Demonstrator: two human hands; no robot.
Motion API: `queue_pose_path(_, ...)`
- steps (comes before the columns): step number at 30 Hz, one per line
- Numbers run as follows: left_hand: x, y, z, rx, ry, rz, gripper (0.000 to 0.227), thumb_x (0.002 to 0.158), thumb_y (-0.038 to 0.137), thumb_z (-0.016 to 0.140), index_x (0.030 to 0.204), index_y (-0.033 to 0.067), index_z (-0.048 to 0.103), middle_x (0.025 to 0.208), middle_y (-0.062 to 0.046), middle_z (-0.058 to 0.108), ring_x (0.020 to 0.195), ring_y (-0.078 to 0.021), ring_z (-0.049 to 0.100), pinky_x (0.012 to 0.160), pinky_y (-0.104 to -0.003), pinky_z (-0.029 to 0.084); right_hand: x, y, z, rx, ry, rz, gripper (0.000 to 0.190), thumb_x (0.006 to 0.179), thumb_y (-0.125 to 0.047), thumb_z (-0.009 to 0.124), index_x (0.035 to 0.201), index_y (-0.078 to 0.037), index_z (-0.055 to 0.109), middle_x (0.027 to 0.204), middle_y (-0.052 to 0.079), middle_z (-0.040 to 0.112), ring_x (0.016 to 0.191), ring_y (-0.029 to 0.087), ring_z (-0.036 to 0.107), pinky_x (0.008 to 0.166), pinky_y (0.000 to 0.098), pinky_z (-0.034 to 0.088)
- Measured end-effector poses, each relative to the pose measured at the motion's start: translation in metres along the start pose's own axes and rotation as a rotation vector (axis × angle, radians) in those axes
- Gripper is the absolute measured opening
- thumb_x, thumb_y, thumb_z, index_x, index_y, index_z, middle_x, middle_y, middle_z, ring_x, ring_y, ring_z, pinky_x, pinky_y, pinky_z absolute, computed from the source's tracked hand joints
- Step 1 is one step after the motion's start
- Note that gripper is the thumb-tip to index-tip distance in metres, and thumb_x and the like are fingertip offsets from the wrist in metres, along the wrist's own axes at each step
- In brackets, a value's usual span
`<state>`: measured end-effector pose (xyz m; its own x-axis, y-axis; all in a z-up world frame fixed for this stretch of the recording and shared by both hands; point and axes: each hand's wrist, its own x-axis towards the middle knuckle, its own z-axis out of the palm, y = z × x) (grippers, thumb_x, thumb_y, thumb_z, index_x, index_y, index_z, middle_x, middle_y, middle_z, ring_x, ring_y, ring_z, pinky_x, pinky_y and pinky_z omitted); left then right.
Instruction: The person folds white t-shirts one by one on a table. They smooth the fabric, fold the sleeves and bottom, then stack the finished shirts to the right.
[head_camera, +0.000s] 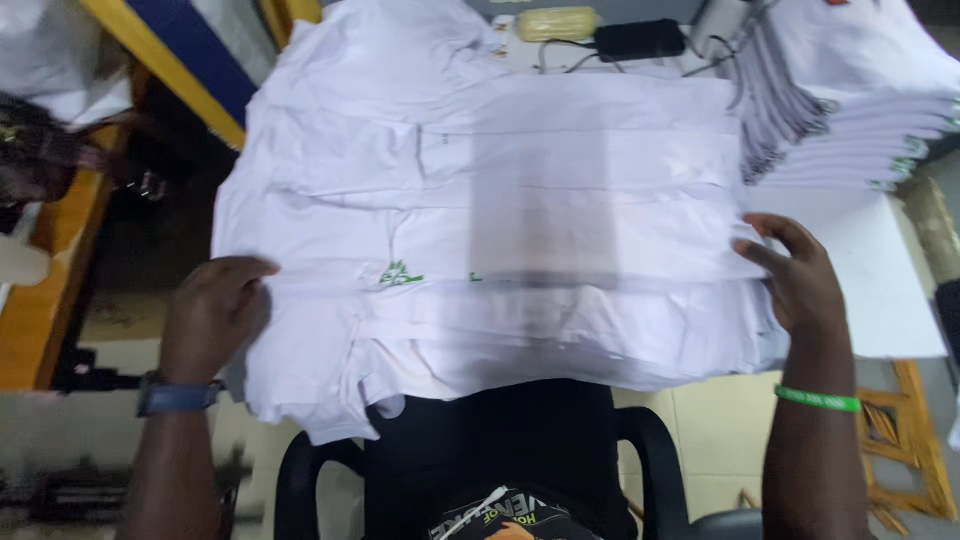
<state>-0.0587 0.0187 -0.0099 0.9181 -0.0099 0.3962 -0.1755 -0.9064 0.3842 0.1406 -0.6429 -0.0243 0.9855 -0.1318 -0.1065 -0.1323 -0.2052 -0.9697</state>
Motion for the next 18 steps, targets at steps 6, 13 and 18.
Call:
queue_pose_path(6,0.0,-0.004,0.008,-0.004,0.108,0.066,0.039,0.087,-0.008,0.062,0.123,0.0021,0.074,0.123,-0.017,0.068,0.114,-0.0353,0.066,0.1,-0.047,0.054,-0.025,-0.005,0.003,0.008,-0.045,0.087,0.054,0.082,-0.006,0.076,0.133,-0.009,0.059,0.135,-0.001,0.053,0.111,0.016,0.061,0.083,0.0231,0.057)
queue_pose_path(13,-0.005,0.004,-0.002,0.211,0.12,0.113,0.027,0.092,-0.003,0.074,0.117,0.0075,0.078,0.117,-0.011,0.074,0.107,-0.0305,0.067,0.077,-0.043,0.059,-0.017,0.01,-0.004,0.107,0.05,-0.037,0.047,0.083,-0.01,0.078,0.127,-0.018,0.064,0.121,-0.008,0.067,0.091,0.003,0.066,0.08,0.0091,0.059)
queue_pose_path(18,-0.017,-0.013,-0.001,0.246,0.159,0.167,0.043,0.086,-0.017,0.075,0.122,0.0065,0.078,0.112,-0.014,0.075,0.103,-0.0335,0.068,0.078,-0.045,0.056,-0.018,0.013,-0.005,-0.09,0.087,-0.075,0.05,0.078,-0.015,0.083,0.125,-0.012,0.064,0.131,-0.001,0.061,0.116,0.008,0.059,0.089,0.0156,0.053)
